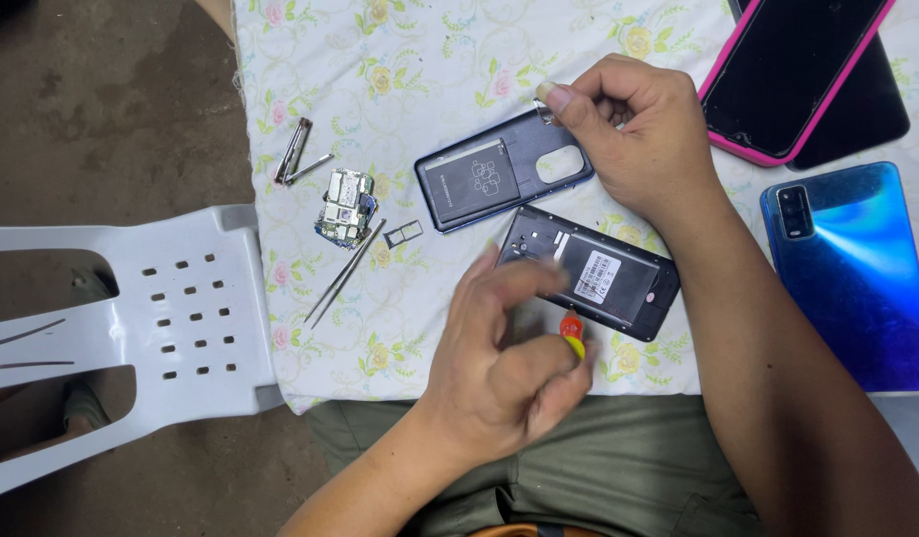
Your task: The person uses a screwdriver to remove screws from a blue smartphone back cover and then uses a metal prying tool to separate the back cover from the phone body. The person also handles a pink smartphone with a cracked screen, removing its case and prying at the edges.
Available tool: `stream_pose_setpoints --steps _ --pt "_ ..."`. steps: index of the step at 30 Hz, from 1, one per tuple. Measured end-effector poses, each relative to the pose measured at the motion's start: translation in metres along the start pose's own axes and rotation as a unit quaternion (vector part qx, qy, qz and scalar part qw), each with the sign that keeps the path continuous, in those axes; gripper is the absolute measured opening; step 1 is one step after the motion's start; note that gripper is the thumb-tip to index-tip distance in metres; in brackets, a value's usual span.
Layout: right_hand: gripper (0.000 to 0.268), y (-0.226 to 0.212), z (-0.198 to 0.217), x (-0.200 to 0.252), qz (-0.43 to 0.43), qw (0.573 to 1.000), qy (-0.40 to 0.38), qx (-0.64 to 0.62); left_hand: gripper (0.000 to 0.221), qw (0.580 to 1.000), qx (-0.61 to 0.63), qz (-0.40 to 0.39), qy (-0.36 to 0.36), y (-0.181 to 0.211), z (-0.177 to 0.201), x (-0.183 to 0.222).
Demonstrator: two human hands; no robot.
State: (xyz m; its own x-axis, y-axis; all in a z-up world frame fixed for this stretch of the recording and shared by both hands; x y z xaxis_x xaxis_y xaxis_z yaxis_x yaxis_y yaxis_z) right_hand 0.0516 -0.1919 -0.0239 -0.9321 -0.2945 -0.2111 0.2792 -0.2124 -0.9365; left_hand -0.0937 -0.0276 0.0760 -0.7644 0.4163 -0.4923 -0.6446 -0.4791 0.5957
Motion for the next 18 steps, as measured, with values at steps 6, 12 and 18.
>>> stream_pose_setpoints --steps 6,12,18 --pt "0.022 0.004 -0.001 0.000 -0.002 1.000 0.007 -0.004 0.035 1.000 -0.003 0.018 -0.020 0.008 -0.002 0.000" --pt "0.021 0.005 -0.001 -0.001 -0.008 1.000 -0.001 -0.012 0.025 0.997 0.054 0.038 -0.045 0.010 -0.004 -0.001" --pt "0.017 0.004 -0.002 -0.001 -0.001 1.000 -0.004 -0.023 0.026 0.998 0.022 0.037 -0.043 0.014 -0.003 -0.006"
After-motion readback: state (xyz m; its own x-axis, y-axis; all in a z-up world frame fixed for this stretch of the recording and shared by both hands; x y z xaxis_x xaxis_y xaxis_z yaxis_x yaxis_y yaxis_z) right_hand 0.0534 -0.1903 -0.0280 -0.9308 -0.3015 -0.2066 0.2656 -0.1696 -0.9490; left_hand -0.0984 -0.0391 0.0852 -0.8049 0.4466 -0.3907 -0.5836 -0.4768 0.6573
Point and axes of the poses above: each hand's wrist, its own x-axis away from the middle knuckle, its own z-axis out of the back of the hand, y = z × x, the point moved 2 cm from there along -x, towards the middle knuckle, and after that the axes turned 7 degrees about -y, right-handed, at the moved point
